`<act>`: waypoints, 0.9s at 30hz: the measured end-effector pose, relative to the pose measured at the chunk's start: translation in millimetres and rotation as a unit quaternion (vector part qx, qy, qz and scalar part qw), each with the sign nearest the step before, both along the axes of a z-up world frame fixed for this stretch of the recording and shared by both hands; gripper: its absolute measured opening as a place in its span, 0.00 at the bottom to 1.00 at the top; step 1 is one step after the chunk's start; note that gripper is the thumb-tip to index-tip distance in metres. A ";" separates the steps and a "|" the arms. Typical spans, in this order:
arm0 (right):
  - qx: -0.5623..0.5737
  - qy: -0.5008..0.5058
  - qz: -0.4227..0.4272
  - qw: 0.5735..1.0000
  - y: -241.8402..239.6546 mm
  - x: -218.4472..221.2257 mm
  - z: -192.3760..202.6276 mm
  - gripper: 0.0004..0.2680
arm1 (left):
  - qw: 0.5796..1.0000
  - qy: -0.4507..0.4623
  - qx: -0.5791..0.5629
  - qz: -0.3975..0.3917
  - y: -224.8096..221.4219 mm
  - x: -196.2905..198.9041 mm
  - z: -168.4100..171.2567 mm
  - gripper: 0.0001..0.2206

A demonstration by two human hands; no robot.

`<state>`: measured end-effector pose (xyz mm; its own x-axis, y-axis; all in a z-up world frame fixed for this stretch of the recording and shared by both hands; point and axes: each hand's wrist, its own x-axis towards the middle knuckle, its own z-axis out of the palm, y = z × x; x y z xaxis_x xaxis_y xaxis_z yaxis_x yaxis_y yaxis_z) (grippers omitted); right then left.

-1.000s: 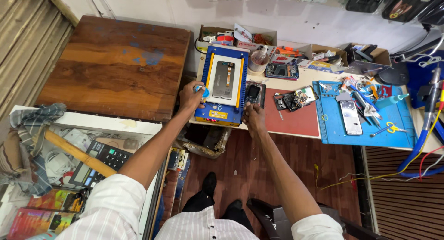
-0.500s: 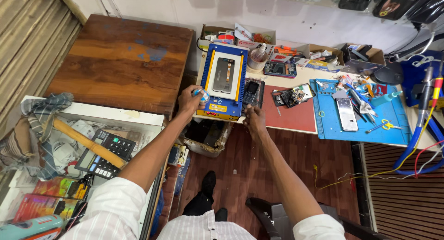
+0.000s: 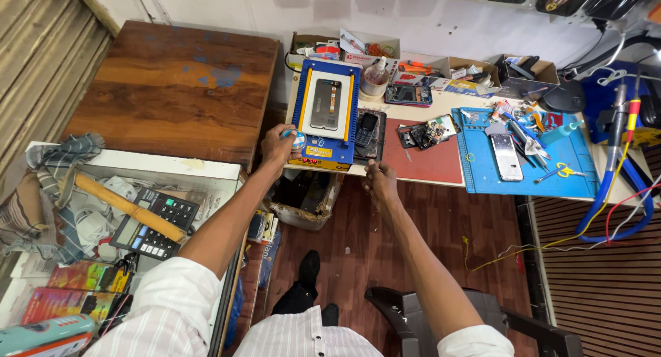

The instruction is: The person places a mobile phone screen into a blue alignment jig on a repair bench and positions internal components by hand.

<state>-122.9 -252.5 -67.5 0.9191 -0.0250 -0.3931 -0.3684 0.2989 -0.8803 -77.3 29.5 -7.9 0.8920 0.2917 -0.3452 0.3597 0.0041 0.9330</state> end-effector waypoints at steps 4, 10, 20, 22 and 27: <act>0.009 0.017 -0.006 1.000 0.9 -11.0 -3.4 0.10 | 1.000 -0.001 0.005 0.001 2.3 -2.9 -0.5 0.12; 0.010 0.029 0.016 0.999 -1.9 -17.7 -2.8 0.10 | 1.000 0.005 0.006 -0.005 3.4 -5.4 4.8 0.12; 0.013 0.102 0.031 0.994 -2.7 -34.7 2.5 0.07 | 0.999 -0.016 0.035 -0.025 -2.3 -7.6 16.8 0.14; 0.027 0.136 0.010 0.990 -6.7 -29.5 -0.8 0.08 | 0.999 -0.011 0.029 -0.022 -3.5 -5.5 17.0 0.14; 0.002 0.139 0.013 0.990 -17.8 -21.5 -6.9 0.09 | 0.999 -0.002 -0.036 0.013 -0.6 4.8 6.3 0.14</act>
